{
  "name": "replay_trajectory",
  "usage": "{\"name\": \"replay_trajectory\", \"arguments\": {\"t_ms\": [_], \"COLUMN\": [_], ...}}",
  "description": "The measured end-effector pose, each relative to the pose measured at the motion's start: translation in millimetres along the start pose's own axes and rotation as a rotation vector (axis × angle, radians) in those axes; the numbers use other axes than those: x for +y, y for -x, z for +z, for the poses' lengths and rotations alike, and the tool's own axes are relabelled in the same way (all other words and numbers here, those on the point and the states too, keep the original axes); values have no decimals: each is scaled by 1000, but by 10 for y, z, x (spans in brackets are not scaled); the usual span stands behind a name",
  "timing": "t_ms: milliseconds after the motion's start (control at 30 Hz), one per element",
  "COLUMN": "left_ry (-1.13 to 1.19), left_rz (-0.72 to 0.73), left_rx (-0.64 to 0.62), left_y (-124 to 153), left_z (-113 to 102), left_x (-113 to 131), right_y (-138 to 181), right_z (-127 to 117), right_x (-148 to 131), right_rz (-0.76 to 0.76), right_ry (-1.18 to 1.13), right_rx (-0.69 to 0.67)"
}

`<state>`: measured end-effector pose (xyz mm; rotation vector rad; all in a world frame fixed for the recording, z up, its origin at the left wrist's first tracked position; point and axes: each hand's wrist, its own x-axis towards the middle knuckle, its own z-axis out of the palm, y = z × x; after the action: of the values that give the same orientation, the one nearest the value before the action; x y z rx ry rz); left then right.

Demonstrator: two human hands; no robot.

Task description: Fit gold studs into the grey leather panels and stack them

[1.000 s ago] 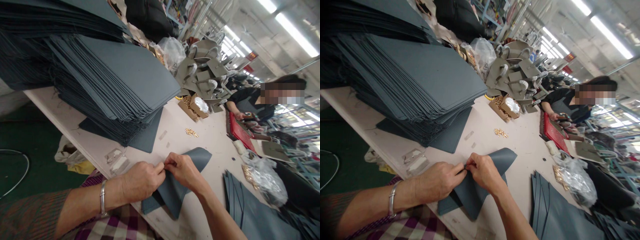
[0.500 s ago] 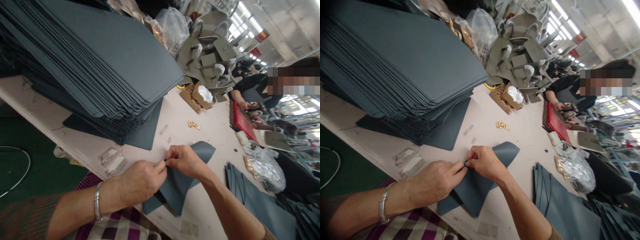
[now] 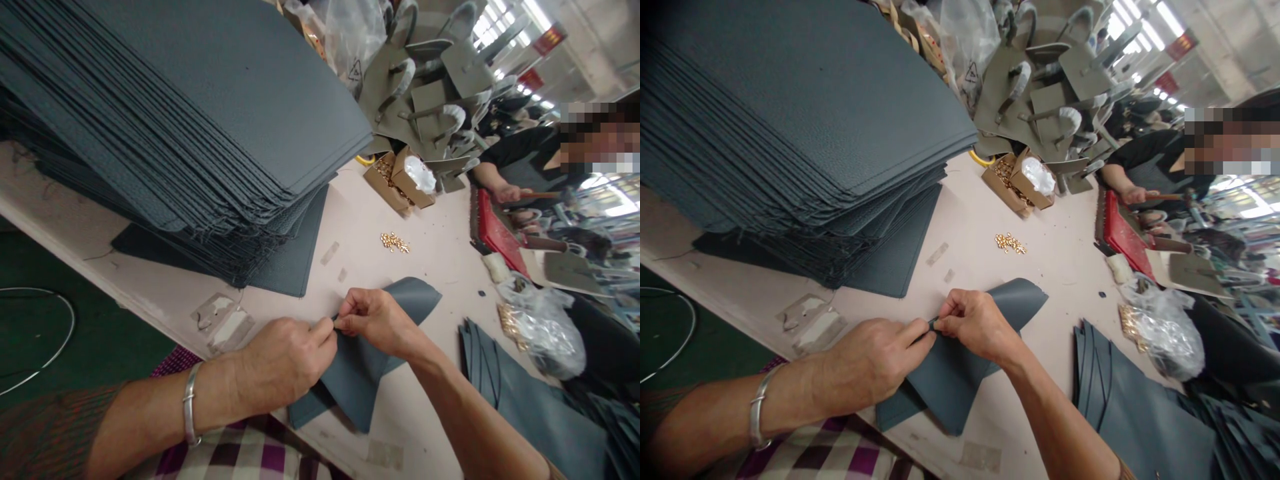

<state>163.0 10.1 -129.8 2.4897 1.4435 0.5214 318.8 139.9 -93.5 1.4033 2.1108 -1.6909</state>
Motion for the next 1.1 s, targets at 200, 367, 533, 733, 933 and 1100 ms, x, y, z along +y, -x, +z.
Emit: {"name": "replay_trajectory", "arguments": {"t_ms": [200,367,533,733,933,1100], "left_ry": [-10,-14,-7,-13,38,6], "left_rz": [-5,-5,-3,-14,-28,-53], "left_rx": [29,37,10,-9,-44,36], "left_y": [7,4,14,11,7,34], "left_z": [-1,27,15,-18,-2,27], "left_x": [6,-1,10,13,5,-27], "right_y": [90,106,56,10,-42,99], "right_z": [35,67,56,-8,-6,68], "right_x": [128,120,18,-182,-283,-168], "right_rz": [-168,-187,-37,77,69,-42], "right_ry": [69,129,136,407,456,399], "right_rx": [88,133,92,29,17,161]}}
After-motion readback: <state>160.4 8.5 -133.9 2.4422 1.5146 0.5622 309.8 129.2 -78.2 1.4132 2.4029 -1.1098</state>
